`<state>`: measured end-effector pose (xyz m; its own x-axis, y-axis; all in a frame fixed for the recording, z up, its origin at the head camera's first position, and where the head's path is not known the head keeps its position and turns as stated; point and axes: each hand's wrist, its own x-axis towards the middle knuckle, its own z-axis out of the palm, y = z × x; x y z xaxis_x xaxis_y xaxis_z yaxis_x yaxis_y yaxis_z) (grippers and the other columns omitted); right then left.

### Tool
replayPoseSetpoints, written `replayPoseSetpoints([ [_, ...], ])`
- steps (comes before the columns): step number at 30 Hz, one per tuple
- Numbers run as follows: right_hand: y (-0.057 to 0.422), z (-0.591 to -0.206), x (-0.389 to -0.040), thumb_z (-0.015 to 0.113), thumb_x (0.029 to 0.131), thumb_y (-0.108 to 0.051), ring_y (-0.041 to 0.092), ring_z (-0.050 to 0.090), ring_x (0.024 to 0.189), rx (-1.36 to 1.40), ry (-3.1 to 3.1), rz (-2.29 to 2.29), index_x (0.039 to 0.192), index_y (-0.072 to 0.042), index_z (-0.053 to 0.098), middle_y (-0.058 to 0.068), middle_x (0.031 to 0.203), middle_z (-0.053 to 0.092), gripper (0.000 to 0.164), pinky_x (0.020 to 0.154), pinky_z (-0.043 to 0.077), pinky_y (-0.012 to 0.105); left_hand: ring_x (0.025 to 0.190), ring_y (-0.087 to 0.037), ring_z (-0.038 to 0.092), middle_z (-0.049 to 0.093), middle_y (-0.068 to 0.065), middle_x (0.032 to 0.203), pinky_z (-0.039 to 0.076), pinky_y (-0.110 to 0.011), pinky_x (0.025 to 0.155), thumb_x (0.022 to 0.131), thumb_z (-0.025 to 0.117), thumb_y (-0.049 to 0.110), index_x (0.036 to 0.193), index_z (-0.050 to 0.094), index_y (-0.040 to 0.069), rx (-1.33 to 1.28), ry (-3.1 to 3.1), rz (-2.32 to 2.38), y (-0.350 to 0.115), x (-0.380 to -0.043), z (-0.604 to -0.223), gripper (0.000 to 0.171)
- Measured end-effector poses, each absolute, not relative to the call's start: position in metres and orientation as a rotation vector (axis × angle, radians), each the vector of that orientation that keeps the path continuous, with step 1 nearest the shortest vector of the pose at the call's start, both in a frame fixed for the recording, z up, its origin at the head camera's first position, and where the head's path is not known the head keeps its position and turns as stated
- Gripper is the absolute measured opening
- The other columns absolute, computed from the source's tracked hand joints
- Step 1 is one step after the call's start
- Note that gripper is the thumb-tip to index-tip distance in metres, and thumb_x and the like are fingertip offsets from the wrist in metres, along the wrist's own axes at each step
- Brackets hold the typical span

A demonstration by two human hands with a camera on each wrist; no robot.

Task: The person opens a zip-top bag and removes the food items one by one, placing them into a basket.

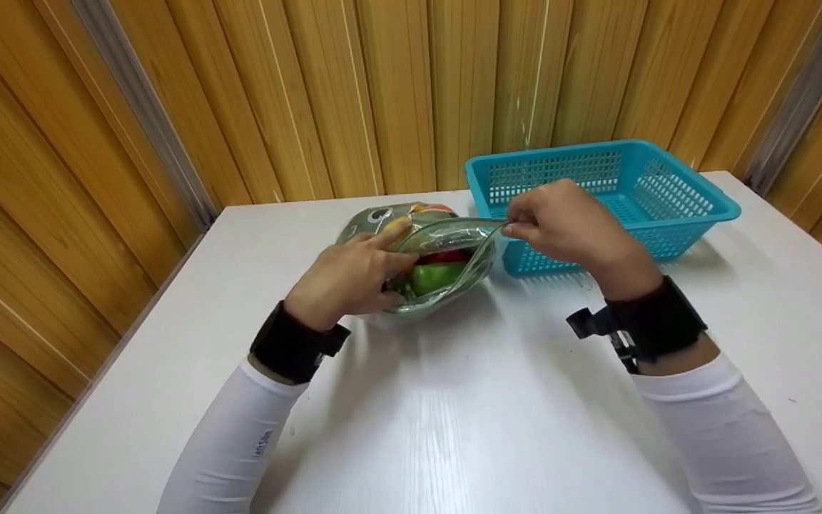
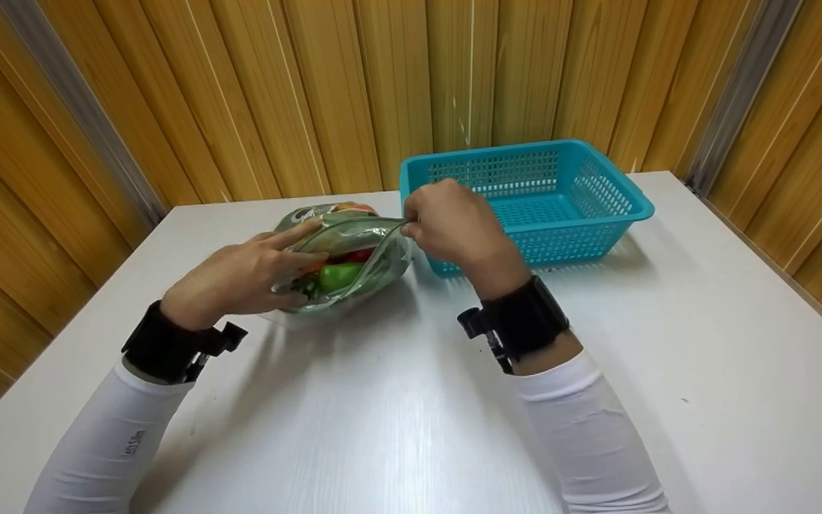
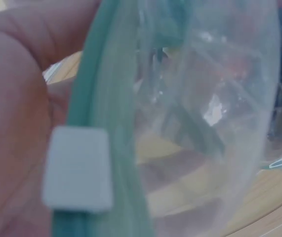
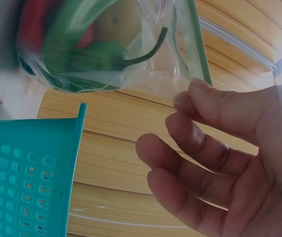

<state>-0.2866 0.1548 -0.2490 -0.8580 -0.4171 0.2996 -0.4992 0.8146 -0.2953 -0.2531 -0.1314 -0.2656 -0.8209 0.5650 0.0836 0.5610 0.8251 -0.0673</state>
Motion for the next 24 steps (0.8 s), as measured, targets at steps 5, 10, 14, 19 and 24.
replayPoseSetpoints([
  [5, 0.157, -0.245, -0.286, 0.071, 0.092, -0.013, 0.021, 0.051, 0.071, 0.754, -2.824, 0.549, 0.088, -0.006, 0.076, 0.005, 0.074, 0.065, 0.009, 0.058, 0.040, 0.031, 0.120, -0.034, 0.056, 0.040, -0.002, 0.156, 0.053, -0.051, 0.091, 0.081, 0.079, 0.025, 0.107, 0.077, 0.022, -0.949, -2.830, 0.081, -0.133, -0.253, -0.263, 0.026],
  [10, 0.161, -0.245, -0.283, 0.072, 0.089, -0.011, 0.019, 0.047, 0.065, 0.820, -2.811, 0.508, 0.077, -0.009, 0.074, 0.001, 0.066, 0.057, 0.013, 0.055, 0.037, 0.029, 0.110, -0.034, 0.057, 0.044, -0.004, 0.147, 0.054, -0.046, 0.086, 0.080, 0.075, 0.015, 0.091, 0.077, 0.015, -1.008, -2.779, 0.098, -0.129, -0.249, -0.263, 0.012],
  [14, 0.166, -0.246, -0.281, 0.071, 0.088, -0.009, 0.018, 0.049, 0.063, 0.874, -2.798, 0.477, 0.074, -0.009, 0.074, 0.001, 0.067, 0.062, 0.015, 0.055, 0.039, 0.029, 0.118, -0.036, 0.052, 0.039, -0.006, 0.153, 0.052, -0.045, 0.091, 0.080, 0.064, 0.011, 0.095, 0.077, 0.013, -0.994, -2.839, 0.098, -0.127, -0.247, -0.262, 0.020],
  [19, 0.165, -0.246, -0.279, 0.070, 0.089, -0.008, 0.019, 0.050, 0.065, 0.858, -2.833, 0.480, 0.079, -0.008, 0.076, 0.002, 0.071, 0.065, 0.011, 0.055, 0.041, 0.029, 0.131, -0.036, 0.045, 0.038, -0.009, 0.157, 0.048, -0.048, 0.102, 0.084, 0.057, 0.012, 0.093, 0.076, 0.013, -0.932, -2.858, 0.120, -0.128, -0.247, -0.259, 0.021],
  [24, 0.163, -0.240, -0.279, 0.070, 0.090, -0.009, 0.021, 0.051, 0.068, 0.832, -2.867, 0.453, 0.082, -0.008, 0.077, 0.003, 0.075, 0.067, 0.010, 0.056, 0.041, 0.030, 0.127, -0.033, 0.048, 0.050, -0.011, 0.147, 0.052, -0.049, 0.094, 0.089, 0.063, 0.011, 0.101, 0.078, 0.017, -0.877, -2.739, 0.173, -0.131, -0.246, -0.258, 0.020],
])
